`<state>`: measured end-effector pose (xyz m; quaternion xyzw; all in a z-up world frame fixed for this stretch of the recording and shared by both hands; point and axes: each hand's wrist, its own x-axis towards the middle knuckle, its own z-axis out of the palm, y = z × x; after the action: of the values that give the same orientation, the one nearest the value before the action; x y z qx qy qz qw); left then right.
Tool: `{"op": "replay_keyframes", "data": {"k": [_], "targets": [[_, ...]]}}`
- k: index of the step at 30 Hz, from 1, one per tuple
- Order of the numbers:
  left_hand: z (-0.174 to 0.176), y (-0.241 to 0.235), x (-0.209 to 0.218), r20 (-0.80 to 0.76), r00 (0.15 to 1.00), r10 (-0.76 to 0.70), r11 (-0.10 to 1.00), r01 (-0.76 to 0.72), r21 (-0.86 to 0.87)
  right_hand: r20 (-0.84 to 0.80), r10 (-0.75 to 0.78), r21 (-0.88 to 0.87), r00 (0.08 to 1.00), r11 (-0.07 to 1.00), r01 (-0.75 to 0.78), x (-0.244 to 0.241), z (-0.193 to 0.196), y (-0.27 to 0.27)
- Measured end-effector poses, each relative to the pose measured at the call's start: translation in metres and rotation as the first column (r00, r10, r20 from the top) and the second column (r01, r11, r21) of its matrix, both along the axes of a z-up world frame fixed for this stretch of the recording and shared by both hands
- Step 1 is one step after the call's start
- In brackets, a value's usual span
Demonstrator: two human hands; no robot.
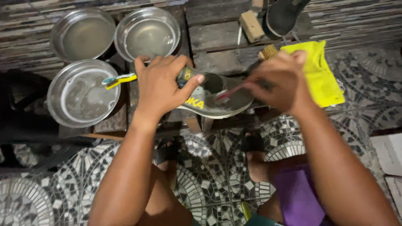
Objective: The person scrubs a gray HOKA sneaker with a toothbrush, repeatedly dipping it into water bowls. They wipe the shoe with a yellow cloth and continue scrubbing different areas of the upper and sole.
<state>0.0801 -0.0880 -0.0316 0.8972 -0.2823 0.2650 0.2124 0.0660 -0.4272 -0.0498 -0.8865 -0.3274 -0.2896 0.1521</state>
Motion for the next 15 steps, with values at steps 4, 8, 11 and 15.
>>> {"op": "replay_keyframes", "data": {"k": [4, 8, 11, 15], "targets": [[0.000, 0.002, -0.001, 0.007, 1.000, -0.010, 1.000, 0.010, -0.002, 0.027, 0.031, -0.030, 0.999, 0.999, -0.030, -0.008, 0.001, 0.014], [0.007, -0.001, -0.007, 0.014, 0.999, 0.035, 0.998, -0.035, 0.045, -0.073, 0.038, 0.060, 0.997, 0.998, -0.034, -0.012, 0.023, -0.012], [0.009, -0.003, -0.010, 0.035, 0.998, 0.057, 0.995, -0.059, 0.085, -0.125, 0.062, 0.050, 0.990, 0.997, -0.056, -0.015, 0.025, 0.000], [0.007, -0.003, -0.007, 0.023, 0.997, 0.071, 0.994, -0.073, 0.086, -0.196, 0.006, -0.110, 0.981, 0.994, -0.028, -0.016, 0.016, 0.001]]}}
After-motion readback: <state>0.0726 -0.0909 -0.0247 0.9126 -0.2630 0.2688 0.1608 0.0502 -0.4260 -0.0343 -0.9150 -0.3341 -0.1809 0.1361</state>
